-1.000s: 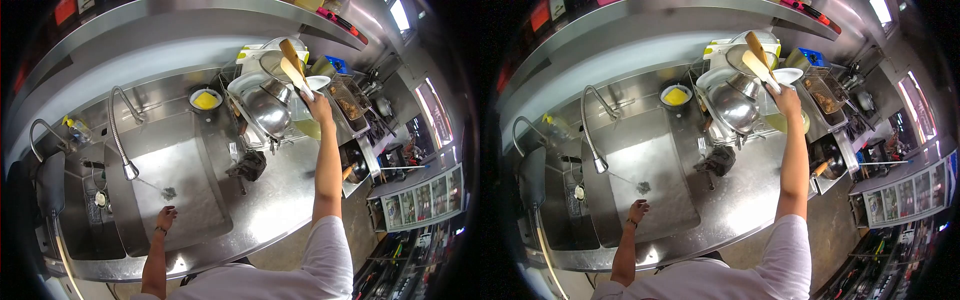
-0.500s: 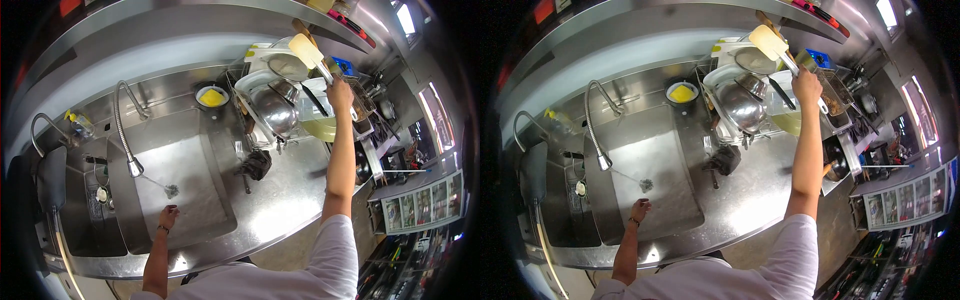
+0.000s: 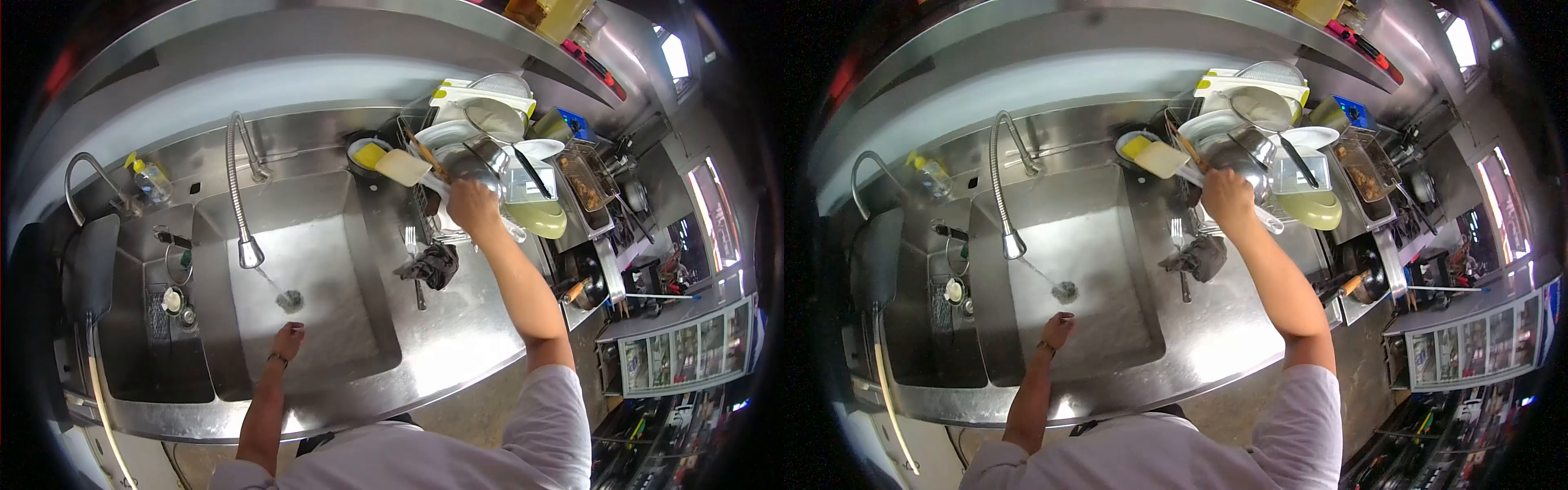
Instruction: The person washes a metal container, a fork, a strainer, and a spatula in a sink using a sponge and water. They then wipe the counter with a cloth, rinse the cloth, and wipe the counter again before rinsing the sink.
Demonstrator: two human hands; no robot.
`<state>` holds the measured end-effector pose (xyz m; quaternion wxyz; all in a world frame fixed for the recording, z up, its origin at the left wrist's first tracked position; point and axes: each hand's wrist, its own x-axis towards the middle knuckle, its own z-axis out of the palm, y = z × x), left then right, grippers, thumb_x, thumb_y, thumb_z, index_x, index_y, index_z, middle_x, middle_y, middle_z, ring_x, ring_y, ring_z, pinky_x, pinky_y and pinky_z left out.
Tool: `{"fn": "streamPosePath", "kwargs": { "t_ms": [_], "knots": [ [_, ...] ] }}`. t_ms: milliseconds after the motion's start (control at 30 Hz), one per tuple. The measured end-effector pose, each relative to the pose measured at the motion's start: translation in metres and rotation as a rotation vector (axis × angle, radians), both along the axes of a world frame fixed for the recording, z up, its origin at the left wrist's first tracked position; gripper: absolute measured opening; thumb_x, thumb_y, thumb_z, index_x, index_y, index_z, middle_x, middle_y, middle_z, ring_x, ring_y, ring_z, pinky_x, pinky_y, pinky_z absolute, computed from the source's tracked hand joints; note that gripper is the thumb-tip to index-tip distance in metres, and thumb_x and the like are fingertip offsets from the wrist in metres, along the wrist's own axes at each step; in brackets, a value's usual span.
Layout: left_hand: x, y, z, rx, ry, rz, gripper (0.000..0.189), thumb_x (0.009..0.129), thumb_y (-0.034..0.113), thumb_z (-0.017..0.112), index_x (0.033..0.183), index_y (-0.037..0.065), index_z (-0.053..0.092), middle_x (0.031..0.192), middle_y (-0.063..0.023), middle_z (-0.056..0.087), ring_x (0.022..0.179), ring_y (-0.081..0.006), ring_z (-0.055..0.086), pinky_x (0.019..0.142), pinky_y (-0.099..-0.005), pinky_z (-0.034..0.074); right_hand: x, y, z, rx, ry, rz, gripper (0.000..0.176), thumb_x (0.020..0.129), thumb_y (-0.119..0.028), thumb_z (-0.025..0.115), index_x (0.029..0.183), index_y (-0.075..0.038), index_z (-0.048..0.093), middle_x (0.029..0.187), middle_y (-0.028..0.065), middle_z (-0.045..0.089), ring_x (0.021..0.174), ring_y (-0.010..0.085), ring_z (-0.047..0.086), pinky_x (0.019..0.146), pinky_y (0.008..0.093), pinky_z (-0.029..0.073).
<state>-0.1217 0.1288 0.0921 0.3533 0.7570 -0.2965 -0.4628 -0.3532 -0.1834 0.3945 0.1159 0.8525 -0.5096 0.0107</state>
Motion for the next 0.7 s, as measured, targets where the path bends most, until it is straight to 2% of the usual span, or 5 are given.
{"fn": "streamPosePath", "kwargs": {
  "t_ms": [200,367,500,567,700],
  "knots": [
    [0.009,0.000,-0.014,-0.031,-0.028,-0.036,0.031,0.081,0.023,0.055,0.104,0.002,0.056,0.080,-0.0096,0.063,0.068,-0.0166,0.060,0.065,-0.0299,0.047,0.041,-0.020,0.019,0.137,0.206,-0.075,0.020,0.075,-0.015,0.052,0.088,-0.006,0.065,0.093,0.0141,0.064,0.086,0.0307,0.063,0.068,0.0400,0.052],
    [0.005,-0.001,-0.003,-0.062,0.009,-0.007,0.030,0.080,0.021,0.055,0.103,0.002,0.055,0.080,-0.0086,0.063,0.067,-0.0162,0.060,0.064,-0.0291,0.047,0.067,-0.015,0.012,0.144,0.603,-0.238,0.024,0.077,-0.022,0.055,0.094,-0.011,0.066,0.101,0.0076,0.063,0.091,0.0235,0.062,0.071,0.0380,0.051],
    [0.004,-0.002,0.005,-0.059,0.017,-0.021,0.030,0.081,0.021,0.055,0.104,0.002,0.055,0.081,-0.0082,0.063,0.069,-0.0154,0.060,0.064,-0.0287,0.047,0.051,-0.026,0.006,0.129,0.492,-0.138,0.028,0.078,-0.025,0.055,0.098,-0.009,0.063,0.106,0.0098,0.061,0.094,0.0253,0.061,0.075,0.0391,0.050],
    [0.005,-0.003,0.005,-0.040,-0.028,-0.057,0.031,0.081,0.021,0.055,0.106,0.002,0.054,0.082,-0.0083,0.063,0.071,-0.0146,0.061,0.065,-0.0279,0.048,0.044,-0.038,0.001,0.138,0.197,-0.286,0.038,0.078,-0.029,0.056,0.107,-0.006,0.056,0.111,0.0108,0.058,0.099,0.0256,0.058,0.078,0.0378,0.048],
    [0.000,-0.008,-0.017,-0.092,0.160,0.011,0.030,0.081,0.021,0.057,0.106,0.004,0.054,0.084,-0.0095,0.063,0.073,-0.0162,0.062,0.067,-0.0286,0.049,0.034,-0.044,-0.004,0.137,0.117,-0.352,0.053,0.079,-0.037,0.056,0.113,0.001,0.047,0.113,0.0136,0.056,0.104,0.0283,0.055,0.082,0.0351,0.046]
  ]
}}
